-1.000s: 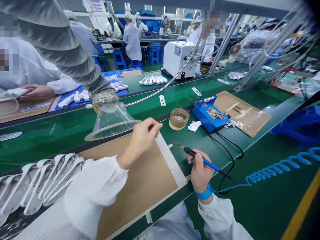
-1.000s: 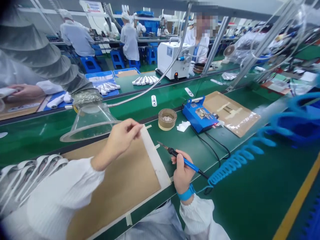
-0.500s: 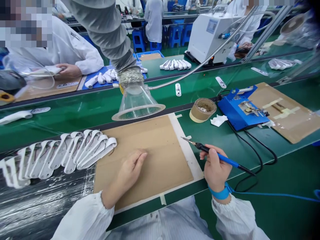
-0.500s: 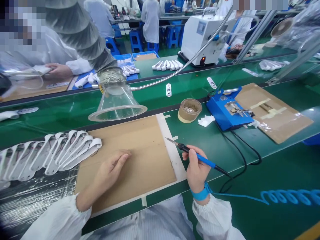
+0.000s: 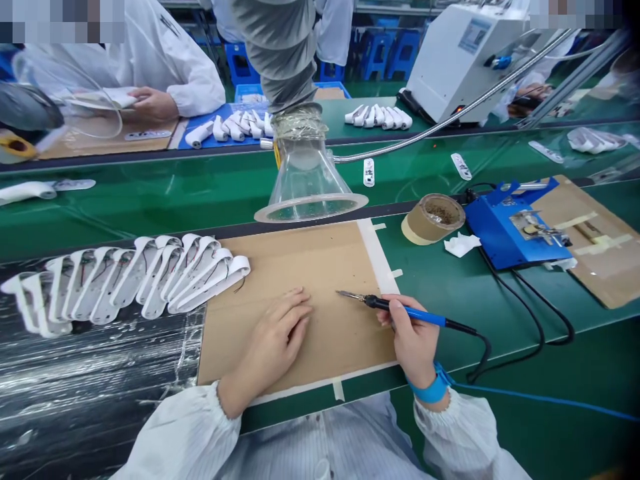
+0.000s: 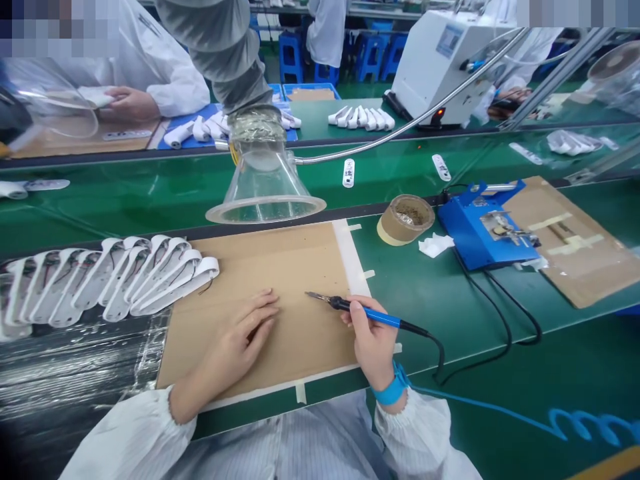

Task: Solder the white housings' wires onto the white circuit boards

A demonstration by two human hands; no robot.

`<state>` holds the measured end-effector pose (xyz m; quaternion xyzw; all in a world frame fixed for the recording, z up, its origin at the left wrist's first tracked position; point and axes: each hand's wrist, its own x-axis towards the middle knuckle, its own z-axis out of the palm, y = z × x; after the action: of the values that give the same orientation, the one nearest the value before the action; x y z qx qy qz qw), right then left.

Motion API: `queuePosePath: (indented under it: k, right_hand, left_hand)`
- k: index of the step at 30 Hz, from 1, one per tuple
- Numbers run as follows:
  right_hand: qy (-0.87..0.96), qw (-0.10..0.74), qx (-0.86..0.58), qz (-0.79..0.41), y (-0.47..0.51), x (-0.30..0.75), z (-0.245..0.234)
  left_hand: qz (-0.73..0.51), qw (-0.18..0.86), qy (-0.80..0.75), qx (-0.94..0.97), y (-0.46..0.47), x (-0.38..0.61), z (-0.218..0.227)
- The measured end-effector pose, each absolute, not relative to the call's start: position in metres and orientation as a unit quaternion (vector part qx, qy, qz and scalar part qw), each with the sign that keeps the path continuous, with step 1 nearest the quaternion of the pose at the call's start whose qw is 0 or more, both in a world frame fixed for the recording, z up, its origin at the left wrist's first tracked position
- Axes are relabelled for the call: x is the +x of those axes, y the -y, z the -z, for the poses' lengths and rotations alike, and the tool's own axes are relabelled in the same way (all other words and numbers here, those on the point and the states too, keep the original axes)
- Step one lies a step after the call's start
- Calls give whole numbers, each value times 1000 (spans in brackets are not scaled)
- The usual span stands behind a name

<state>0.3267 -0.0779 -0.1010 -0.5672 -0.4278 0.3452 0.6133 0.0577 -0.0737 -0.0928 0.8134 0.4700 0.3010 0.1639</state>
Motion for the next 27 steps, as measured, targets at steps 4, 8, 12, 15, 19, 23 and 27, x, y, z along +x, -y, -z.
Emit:
queuePosePath:
  k: [4, 8, 12, 15, 19, 23, 27]
  right_hand:
    - [429, 613, -567, -345, 79, 327, 102]
    - [420, 615, -571, -344, 80, 328, 105]
    - [419, 616, -569, -348, 81, 329, 105]
    - [427, 611, -568, -349, 81, 328, 103]
    - [431, 604, -569, -354, 81, 328, 103]
    - [424, 609, -570, -353, 81, 328, 104]
    - [412, 617, -566, -359, 81, 328, 105]
  left_hand:
    - [-309, 153, -462, 817, 74, 58, 92]
    - [-308, 153, -461, 818, 74, 58, 92]
    - [-307, 155, -460, 818, 74, 59, 93]
    - [-307, 152, -462, 818, 74, 59, 94]
    - [-308, 140, -459, 822, 74, 58, 94]
    - [-308, 132, -457, 824, 74, 58, 95]
    - [-311, 131, -456, 824, 73, 59, 95]
